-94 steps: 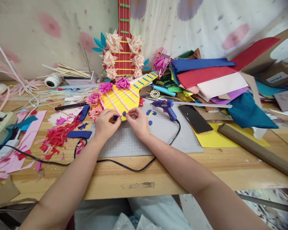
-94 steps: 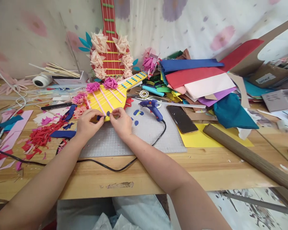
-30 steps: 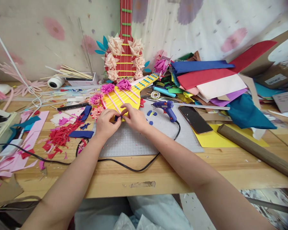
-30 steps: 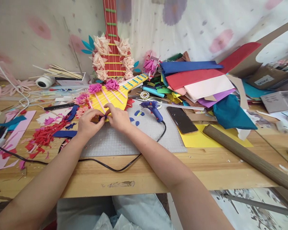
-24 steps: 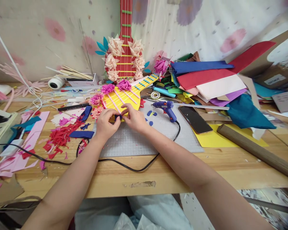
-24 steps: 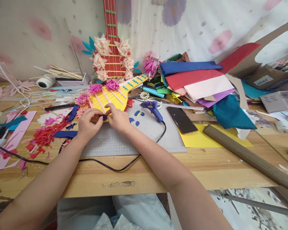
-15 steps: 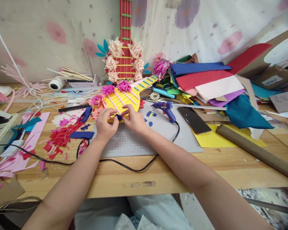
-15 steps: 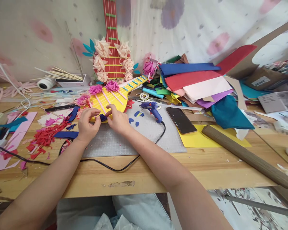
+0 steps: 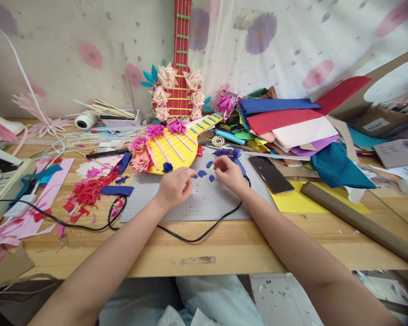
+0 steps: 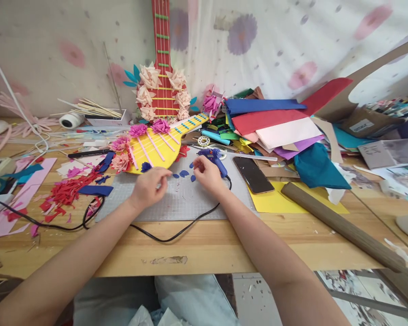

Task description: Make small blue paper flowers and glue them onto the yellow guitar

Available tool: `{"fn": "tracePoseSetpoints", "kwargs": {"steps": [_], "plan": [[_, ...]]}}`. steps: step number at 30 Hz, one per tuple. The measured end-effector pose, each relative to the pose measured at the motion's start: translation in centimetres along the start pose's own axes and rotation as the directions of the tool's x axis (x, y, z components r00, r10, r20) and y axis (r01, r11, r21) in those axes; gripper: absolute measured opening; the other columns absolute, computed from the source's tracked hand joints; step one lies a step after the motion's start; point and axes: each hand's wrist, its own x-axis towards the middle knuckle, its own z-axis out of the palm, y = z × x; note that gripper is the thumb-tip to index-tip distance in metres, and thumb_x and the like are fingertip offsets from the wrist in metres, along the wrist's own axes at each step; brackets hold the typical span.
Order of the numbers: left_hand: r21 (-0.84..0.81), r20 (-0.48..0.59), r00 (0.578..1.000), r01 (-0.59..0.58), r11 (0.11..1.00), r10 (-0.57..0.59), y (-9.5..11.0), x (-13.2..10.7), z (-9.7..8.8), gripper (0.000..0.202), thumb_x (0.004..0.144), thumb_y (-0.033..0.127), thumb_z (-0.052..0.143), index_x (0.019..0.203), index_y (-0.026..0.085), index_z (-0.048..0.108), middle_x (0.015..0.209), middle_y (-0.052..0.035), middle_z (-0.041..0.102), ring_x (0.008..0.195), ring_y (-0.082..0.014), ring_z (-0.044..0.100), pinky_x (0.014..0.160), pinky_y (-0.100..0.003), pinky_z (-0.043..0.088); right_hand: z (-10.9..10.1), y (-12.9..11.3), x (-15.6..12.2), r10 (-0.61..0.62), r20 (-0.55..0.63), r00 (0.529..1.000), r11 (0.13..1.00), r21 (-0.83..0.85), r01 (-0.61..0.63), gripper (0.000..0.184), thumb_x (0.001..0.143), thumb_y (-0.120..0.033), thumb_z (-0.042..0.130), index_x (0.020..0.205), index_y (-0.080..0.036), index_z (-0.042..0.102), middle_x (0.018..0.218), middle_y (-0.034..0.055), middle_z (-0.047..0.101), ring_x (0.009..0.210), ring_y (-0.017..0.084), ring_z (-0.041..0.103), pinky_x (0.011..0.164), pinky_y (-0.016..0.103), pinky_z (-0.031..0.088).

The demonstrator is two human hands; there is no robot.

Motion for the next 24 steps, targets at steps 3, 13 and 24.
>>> {"fn": "tracePoseSetpoints", "kwargs": {"steps": [3, 13, 24], "plan": [[0.025, 0.242, 0.959, 0.144, 0.989, -0.146, 1.6, 0.8, 2.4, 0.025, 0.079, 0.013, 0.044, 0.099, 0.019, 0.058, 0.092, -0.0060, 0.066, 0.086, -0.0185, 0.062, 0.076, -0.031, 0.048, -1.1, 1.5, -0.4, 0.041, 0.026, 0.999, 0.996, -0.075, -0.039, 0.015, 0.069, -0.016, 0.045, 0.076, -0.021, 0.057, 0.069, 0.0001, 0.061, 0.060, 0.013, 0.052, 0.060, 0.027, 0.041], [-0.053, 0.185, 0.863, 0.486, 0.872, -0.470, 1.7, 0.2, 3.3, 0.028, 0.076, 0.012, 0.049, 0.103, 0.018, 0.056, 0.091, -0.0046, 0.065, 0.084, -0.0178, 0.062, 0.077, -0.031, 0.049, 0.2, 1.8, -0.5, -0.123, 0.229, 0.966, 0.971, -0.171, 0.164, 0.023, 0.075, -0.021, 0.062, 0.098, -0.017, 0.061, 0.091, 0.0056, 0.065, 0.085, 0.018, 0.056, 0.079, 0.033, 0.043], [0.024, 0.210, 0.848, 0.494, 0.869, -0.488, 1.2, 0.4, 3.5, 0.048, 0.074, 0.011, 0.052, 0.121, 0.019, 0.048, 0.108, -0.0075, 0.066, 0.092, -0.0207, 0.063, 0.084, -0.034, 0.049, 1.7, -0.5, -0.6, -0.193, 0.232, 0.953, 0.956, -0.176, 0.237, 0.025, 0.080, -0.016, 0.054, 0.104, -0.021, 0.058, 0.099, 0.0053, 0.066, 0.097, 0.020, 0.054, 0.083, 0.035, 0.044]]}}
